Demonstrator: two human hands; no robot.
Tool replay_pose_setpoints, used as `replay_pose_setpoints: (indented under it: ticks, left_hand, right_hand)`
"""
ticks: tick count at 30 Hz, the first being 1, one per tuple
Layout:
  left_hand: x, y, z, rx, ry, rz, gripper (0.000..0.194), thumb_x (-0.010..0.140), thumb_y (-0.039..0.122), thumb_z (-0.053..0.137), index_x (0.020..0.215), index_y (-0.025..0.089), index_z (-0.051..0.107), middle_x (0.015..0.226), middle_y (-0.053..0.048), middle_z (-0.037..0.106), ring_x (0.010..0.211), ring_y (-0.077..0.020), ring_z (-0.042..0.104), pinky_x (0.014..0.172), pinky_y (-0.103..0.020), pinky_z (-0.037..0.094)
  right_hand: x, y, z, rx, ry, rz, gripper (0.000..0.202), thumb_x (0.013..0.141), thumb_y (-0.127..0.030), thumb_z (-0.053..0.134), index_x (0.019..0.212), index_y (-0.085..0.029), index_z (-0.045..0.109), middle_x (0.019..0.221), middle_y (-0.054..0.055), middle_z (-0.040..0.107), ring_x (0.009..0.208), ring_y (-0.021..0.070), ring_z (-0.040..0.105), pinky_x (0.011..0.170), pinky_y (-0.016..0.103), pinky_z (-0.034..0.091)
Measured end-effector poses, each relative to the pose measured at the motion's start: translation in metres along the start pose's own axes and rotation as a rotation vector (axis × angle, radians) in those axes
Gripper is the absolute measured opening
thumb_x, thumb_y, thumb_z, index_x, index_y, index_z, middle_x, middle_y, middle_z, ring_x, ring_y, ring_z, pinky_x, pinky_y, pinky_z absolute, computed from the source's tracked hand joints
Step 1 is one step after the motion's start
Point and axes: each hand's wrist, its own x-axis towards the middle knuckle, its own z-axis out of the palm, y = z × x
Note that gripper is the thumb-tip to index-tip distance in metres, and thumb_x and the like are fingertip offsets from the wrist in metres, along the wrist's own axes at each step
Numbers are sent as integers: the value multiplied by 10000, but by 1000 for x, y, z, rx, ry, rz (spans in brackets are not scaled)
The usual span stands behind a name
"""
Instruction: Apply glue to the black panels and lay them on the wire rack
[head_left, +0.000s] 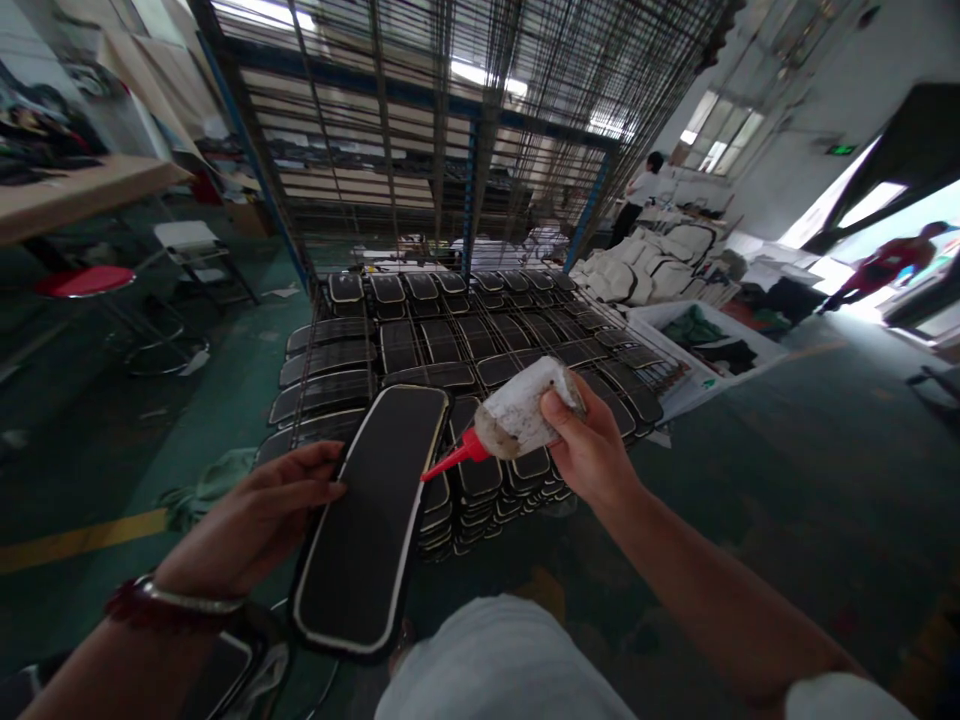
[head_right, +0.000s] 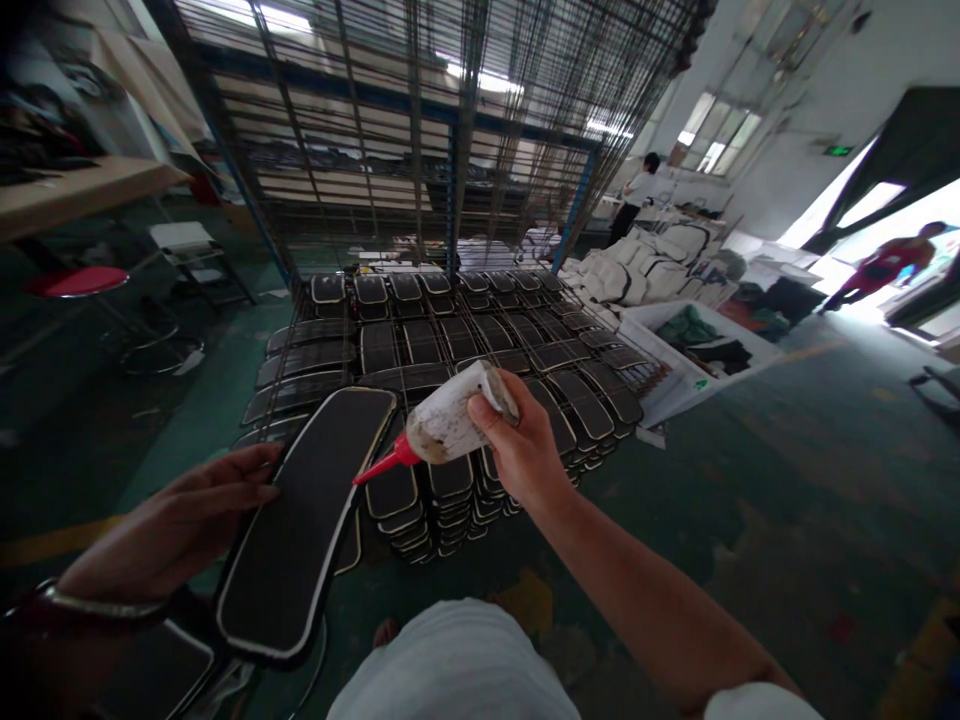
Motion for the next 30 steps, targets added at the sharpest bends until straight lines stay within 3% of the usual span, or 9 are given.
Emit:
replay_pose_setpoints:
  ticks: [8,18,25,30]
  left_hand:
    - [-1,1,5,-47,34,24,469,582,-64,836,1005,126,765,846,-127,848,564,-290,796,472,-401,690]
    - [2,2,1,-111,100,28,370,706,-119,695,972,135,741,759,-75,827,524,-238,778,476,-352,686]
    - [0,6,-2,-197,257,28,356,776,-128,612,965,158,711,689,-28,802,469,-209,751,428,-283,644]
    - [-3,2,-8,-384,336,-15,301,803,-124,585,878,145,698,641,4,765,446,-176,736,464,-240,647]
  right_hand:
    - [-21,9,-5,-110,-81,2,453,921,-561,937,1265,-309,784,1106,35,738,980,246,698,850,354,617]
    - [-41,13,-3,-151,-122,34,609,873,-604,961,1362,-316,739,1286,97,749,1195,350,714,971,465,639]
    - [-45,17,-3,-133,-154,46,624,904,-601,933,1409,-306,715,1296,104,756,1190,345,720,996,471,635]
    - [-43,19,-2,-88,-139,31,638,907,-588,937,1425,-311,689,1301,108,760,1175,349,741,1002,489,638]
